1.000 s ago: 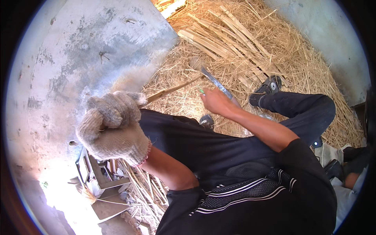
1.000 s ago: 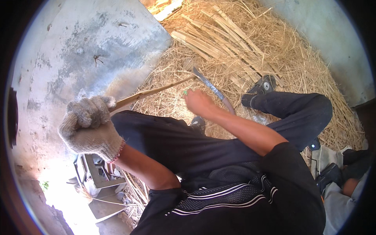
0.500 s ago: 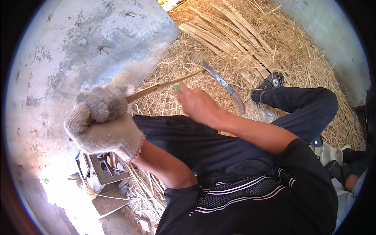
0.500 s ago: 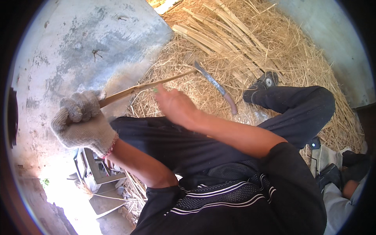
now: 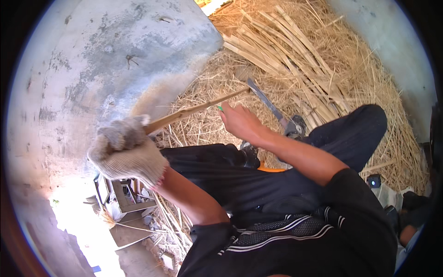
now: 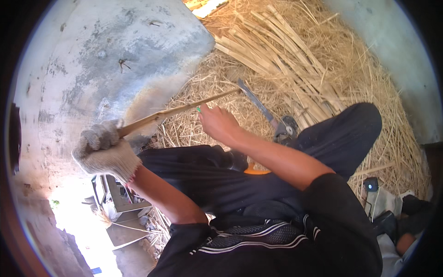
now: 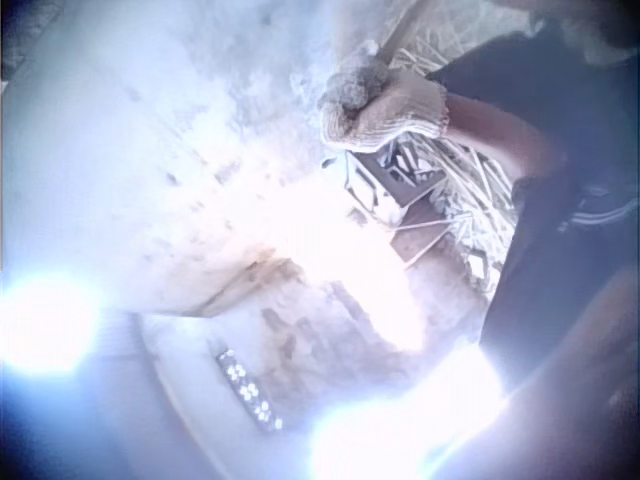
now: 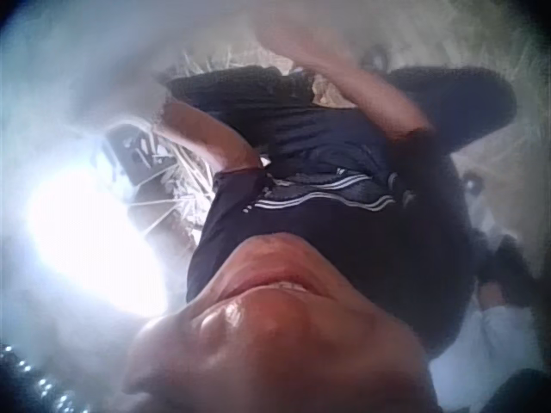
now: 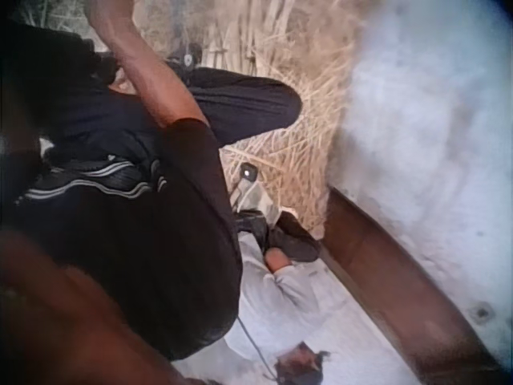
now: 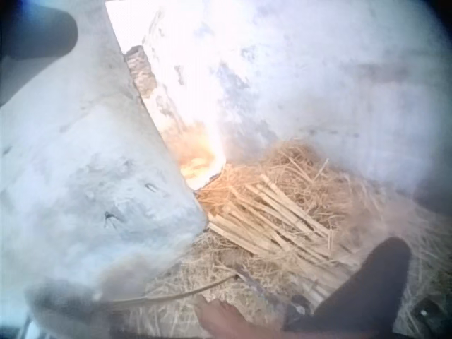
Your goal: The person sits on a straw-covered floor and uses a knife to peel the outer layer off a long bamboo stick. They hold the stick with a gloved left hand and scrape the surface with the knife in their right hand, creating a pile of shavings.
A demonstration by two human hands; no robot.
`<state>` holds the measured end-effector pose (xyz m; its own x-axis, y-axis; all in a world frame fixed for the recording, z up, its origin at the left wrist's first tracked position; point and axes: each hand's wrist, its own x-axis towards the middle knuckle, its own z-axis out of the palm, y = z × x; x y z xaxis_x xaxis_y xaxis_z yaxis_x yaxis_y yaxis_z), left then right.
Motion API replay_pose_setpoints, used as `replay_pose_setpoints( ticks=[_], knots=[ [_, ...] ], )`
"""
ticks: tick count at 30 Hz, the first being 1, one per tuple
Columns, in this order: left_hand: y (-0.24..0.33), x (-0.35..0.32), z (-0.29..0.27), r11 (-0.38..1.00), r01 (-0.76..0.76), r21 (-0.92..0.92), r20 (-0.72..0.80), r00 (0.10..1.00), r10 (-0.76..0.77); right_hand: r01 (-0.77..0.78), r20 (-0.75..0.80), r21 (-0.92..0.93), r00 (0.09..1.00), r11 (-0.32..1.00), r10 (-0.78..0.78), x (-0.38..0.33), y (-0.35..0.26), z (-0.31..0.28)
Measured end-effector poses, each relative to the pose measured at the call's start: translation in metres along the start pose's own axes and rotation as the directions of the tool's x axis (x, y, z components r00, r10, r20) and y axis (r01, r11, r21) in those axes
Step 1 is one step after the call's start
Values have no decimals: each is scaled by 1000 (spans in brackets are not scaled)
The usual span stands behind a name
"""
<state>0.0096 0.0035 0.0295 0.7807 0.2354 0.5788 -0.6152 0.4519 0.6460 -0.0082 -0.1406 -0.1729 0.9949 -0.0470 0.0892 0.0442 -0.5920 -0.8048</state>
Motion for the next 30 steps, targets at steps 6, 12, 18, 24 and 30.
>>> replay_pose_setpoints(
  ticks=[6, 12, 18, 24, 30],
  knots=[
    [-12, 0, 25, 966, -114, 233, -48, 991, 128, -81, 102, -68, 991, 994, 88, 16, 7, -8],
    [-20, 13, 66, 997, 60, 48, 73, 995, -64, -210, 183, -396, 936, 894, 301, 13, 188, 14],
    [-16, 23, 39, 996, 64, 54, 207, 976, -74, 23, 158, -298, 987, 954, 25, 1, 76, -47],
    [-5, 1, 25, 994, 21, 109, 116, 993, -34, -21, 27, 130, 999, 991, 18, -25, -60, -52],
    [0, -15, 31, 983, -62, 175, 37, 998, 56, -54, 33, 21, 998, 998, 54, -21, -38, -34]
  ],
)
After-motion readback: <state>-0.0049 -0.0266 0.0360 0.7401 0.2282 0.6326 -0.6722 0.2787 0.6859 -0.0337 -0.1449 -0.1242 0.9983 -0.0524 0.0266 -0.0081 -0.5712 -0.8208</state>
